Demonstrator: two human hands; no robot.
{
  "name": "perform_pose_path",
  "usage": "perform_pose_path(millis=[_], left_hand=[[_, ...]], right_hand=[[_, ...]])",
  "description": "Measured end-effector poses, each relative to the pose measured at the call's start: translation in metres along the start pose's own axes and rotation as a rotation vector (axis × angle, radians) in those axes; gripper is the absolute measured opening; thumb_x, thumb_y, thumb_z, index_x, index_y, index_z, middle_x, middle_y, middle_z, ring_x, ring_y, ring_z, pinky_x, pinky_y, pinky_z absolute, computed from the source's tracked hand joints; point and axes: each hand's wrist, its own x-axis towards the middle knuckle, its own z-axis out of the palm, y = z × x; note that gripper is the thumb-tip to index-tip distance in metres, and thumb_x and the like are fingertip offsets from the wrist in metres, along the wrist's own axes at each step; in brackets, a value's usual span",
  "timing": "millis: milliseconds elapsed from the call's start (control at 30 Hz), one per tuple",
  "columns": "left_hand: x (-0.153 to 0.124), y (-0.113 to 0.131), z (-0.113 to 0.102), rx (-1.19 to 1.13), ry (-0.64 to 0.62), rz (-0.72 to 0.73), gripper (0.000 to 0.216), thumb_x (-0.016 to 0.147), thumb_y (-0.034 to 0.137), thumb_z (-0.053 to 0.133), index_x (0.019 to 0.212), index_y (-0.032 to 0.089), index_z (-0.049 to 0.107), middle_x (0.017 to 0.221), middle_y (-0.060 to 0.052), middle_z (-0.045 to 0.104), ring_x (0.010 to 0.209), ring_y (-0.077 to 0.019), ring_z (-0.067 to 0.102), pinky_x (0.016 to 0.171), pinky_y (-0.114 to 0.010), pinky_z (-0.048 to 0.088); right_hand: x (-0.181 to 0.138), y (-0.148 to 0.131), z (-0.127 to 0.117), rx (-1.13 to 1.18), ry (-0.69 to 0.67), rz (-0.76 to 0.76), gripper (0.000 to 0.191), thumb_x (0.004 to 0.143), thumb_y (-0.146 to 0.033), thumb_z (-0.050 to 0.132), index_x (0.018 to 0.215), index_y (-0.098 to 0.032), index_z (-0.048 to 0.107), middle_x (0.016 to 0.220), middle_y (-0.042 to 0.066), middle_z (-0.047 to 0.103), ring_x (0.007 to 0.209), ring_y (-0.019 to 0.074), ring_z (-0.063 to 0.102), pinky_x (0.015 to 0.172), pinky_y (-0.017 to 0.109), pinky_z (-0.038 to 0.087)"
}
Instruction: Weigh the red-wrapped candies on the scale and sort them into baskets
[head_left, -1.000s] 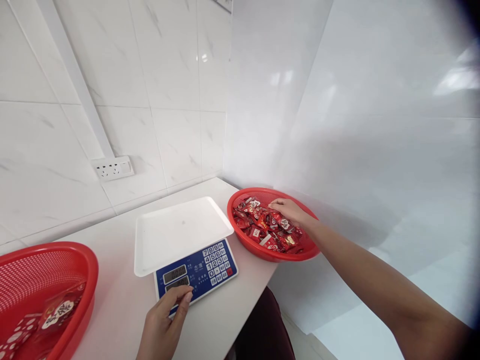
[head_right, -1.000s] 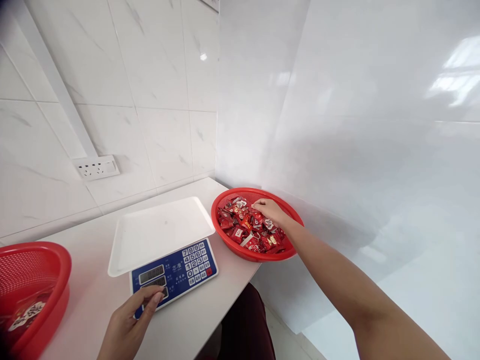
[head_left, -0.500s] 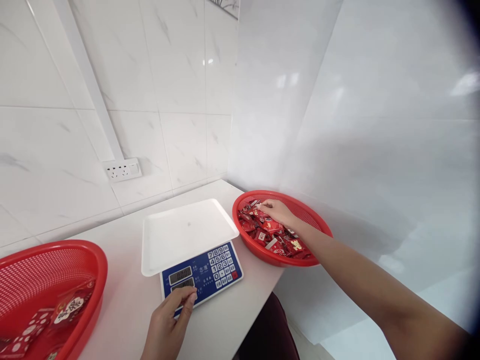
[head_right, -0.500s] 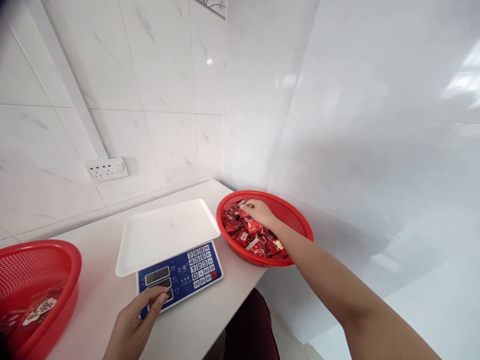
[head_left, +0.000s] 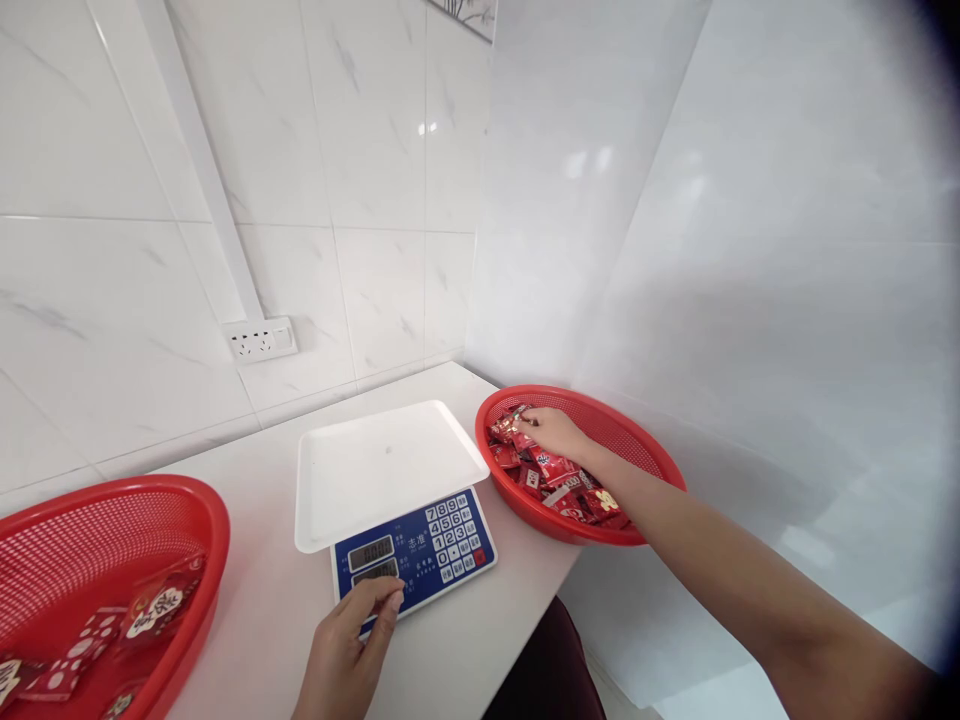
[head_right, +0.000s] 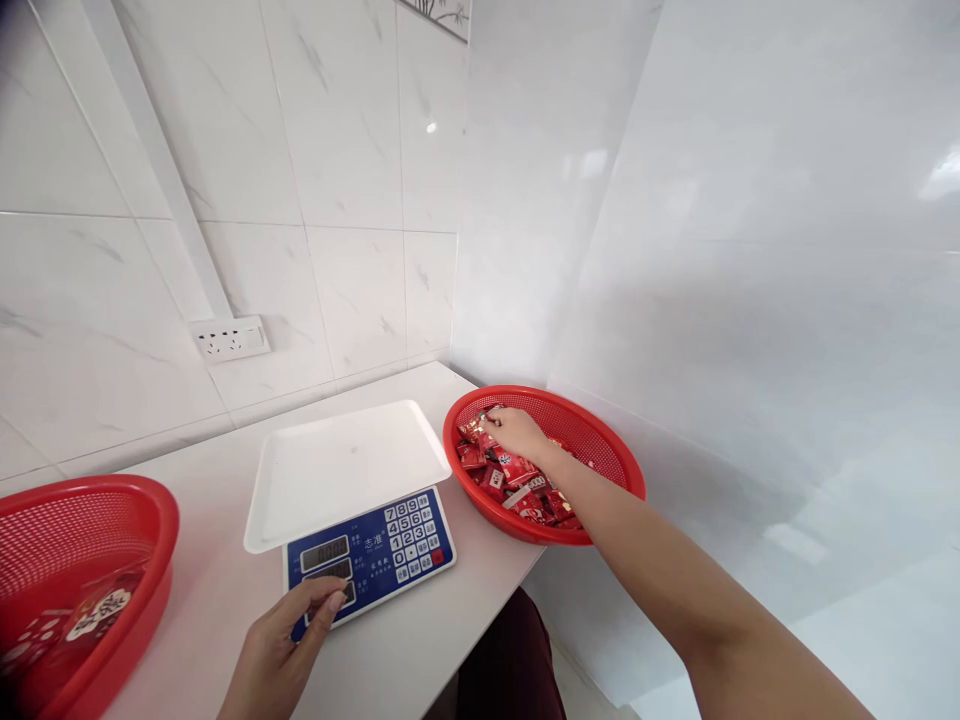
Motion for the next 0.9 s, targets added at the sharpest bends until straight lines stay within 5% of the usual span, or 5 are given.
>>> perform_pose_path(millis=[233, 500, 900], left_hand=[[-0.002, 0.003, 0.002, 0.006, -0.04, -0.011, 0.024, 0.082, 0.041, 0.048, 0.088, 0.023, 0.064, 0.09, -0.005, 0.069, 0.08, -0.0178, 0.064, 0.05, -0.019, 0.051], [-0.002, 0.006, 0.0, 0.035, -0.032, 0.053, 0.022, 0.085, 0.035, 0.046, 0.089, 0.022, 0.063, 0.086, -0.005, 0.068, 0.078, -0.0162, 0.063, 0.058, -0.021, 0.051], [-0.003, 0.006, -0.001, 0.019, -0.047, 0.067, 0.023, 0.087, 0.032, 0.043, 0.091, 0.02, 0.062, 0.084, -0.005, 0.066, 0.077, -0.0154, 0.061, 0.059, -0.022, 0.049]], right_hand=[[-0.001, -0.033, -0.007, 0.376, -0.07, 0.057, 0.035, 0.08, -0.047, 0.051, 0.092, -0.017, 0.066, 0.09, 0.006, 0.072, 0.074, 0.0183, 0.066, 0.064, 0.026, 0.05], [0.009, -0.112, 0.058, 0.488, -0.372, -0.045, 0.029, 0.074, -0.043, 0.063, 0.085, -0.017, 0.068, 0.078, 0.005, 0.072, 0.064, 0.0165, 0.064, 0.055, 0.023, 0.049], [0.026, -0.131, 0.104, 0.279, -0.21, -0.114, 0.03, 0.084, -0.045, 0.047, 0.094, -0.019, 0.058, 0.08, 0.004, 0.065, 0.057, 0.012, 0.059, 0.045, 0.019, 0.043]])
